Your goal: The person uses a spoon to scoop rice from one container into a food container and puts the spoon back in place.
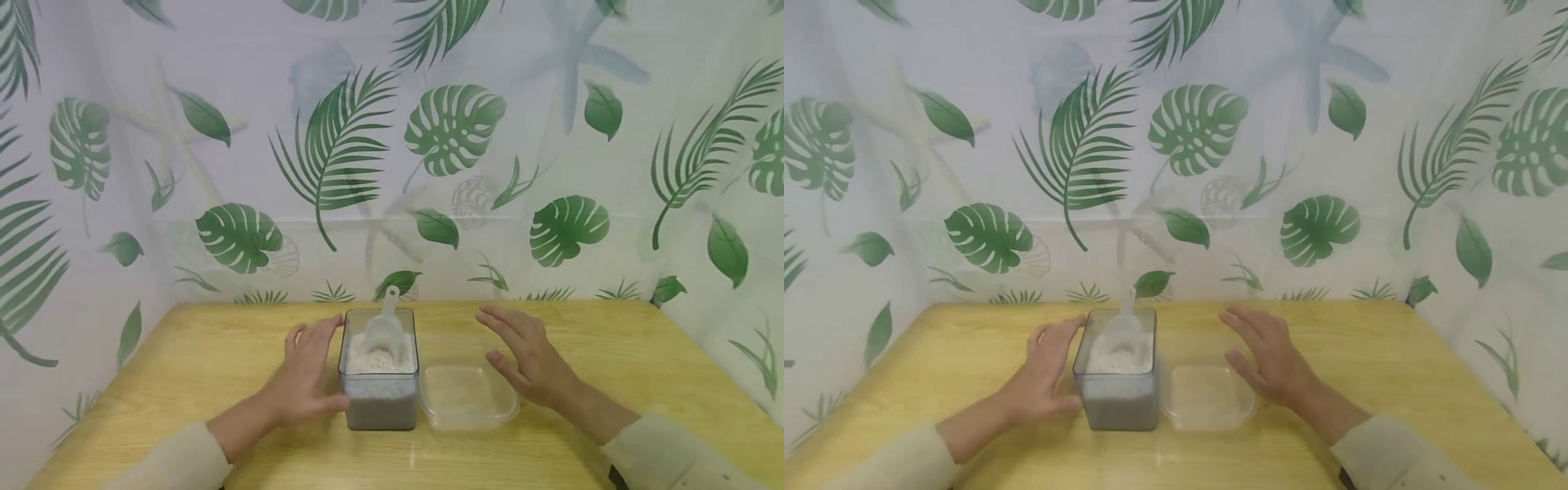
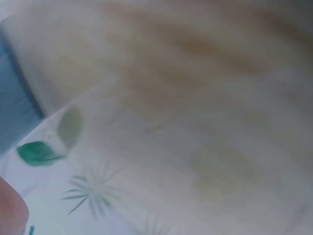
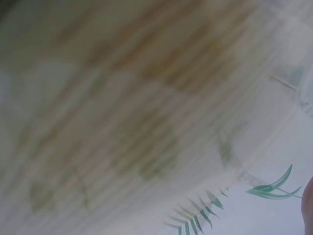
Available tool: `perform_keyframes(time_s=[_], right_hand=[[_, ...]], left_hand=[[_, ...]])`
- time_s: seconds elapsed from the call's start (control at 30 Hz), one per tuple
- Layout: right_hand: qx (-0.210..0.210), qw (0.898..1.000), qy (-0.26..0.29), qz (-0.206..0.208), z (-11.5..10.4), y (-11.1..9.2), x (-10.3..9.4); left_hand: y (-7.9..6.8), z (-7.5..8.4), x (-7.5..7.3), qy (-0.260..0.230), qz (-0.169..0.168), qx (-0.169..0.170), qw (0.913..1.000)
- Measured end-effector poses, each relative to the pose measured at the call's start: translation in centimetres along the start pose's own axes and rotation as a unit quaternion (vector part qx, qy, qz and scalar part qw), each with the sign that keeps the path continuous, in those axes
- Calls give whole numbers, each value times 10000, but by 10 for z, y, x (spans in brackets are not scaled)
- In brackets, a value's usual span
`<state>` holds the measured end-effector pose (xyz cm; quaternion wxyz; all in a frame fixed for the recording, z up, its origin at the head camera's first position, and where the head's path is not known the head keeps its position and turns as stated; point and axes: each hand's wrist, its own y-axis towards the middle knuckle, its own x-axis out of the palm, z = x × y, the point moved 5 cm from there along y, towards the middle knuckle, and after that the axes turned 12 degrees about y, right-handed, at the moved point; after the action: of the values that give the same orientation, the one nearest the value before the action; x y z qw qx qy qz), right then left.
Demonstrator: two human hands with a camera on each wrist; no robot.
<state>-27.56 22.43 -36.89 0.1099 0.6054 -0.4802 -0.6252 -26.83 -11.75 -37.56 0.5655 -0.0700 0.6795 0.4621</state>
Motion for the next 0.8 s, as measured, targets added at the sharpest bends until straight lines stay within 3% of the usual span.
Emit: perform_keyframes(time_s=[0.13,0.3,0.4,0.53,0.8], right_hand=[[102,9999,-66,52,-1,0,1],[110,9991,-187,353,-5,9,-4],[-79,9979,-303,564,-9,20,-5],[-247,9964,-415,703,-19,43,-5],[-716,9926,-553,809,-46,95,-4]], left_hand=[[10,1,-21,507,211,-220,9982],[32,4,-41,1584,-118,-406,9865],[37,5,-40,1839,-397,-430,9812],[36,7,-33,1733,-616,-338,9824],[36,9,-29,1995,-274,114,9795]])
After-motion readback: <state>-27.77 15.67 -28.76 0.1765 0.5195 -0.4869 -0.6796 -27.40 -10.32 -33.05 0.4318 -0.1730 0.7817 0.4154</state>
